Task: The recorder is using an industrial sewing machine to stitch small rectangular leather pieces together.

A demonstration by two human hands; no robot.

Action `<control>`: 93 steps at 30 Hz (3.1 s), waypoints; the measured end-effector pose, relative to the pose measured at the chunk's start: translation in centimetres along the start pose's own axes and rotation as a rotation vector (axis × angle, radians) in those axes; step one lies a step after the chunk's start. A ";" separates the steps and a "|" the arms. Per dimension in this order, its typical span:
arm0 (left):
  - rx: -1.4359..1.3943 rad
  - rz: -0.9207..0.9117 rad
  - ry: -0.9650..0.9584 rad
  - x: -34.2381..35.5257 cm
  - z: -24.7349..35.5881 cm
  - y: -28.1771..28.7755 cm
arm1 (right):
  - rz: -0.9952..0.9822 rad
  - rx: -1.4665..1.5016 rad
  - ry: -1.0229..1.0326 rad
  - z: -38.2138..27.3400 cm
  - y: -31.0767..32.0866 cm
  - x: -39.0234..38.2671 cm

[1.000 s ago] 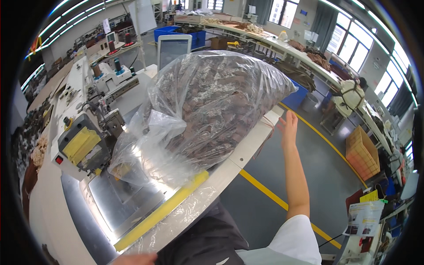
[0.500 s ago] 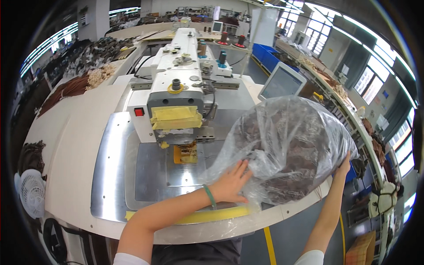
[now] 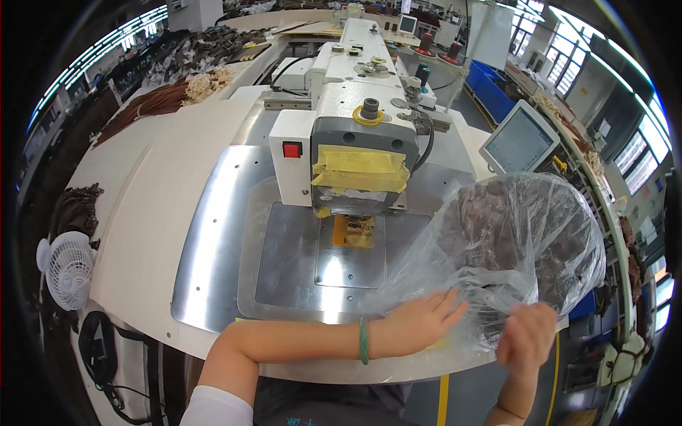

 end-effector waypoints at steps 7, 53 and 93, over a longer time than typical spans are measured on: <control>0.243 0.215 0.098 -3.7 -2.2 4.7 | -0.300 0.056 -0.159 -0.9 -8.5 -1.3; 0.050 0.102 0.355 0.4 -9.9 2.3 | -0.422 0.077 -0.263 3.0 -8.0 -4.4; 0.028 -0.204 0.317 -9.7 -11.6 3.9 | -0.554 -0.247 -0.452 0.8 -15.6 -1.9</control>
Point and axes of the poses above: each hand's wrist, its own x-axis towards the middle knuckle, its own y-axis out of the back of the hand, z = x × y, the point moved 9 cm from there along x, towards the middle knuckle, and after that the axes turned 6 degrees about -z, right-handed, at the moved point
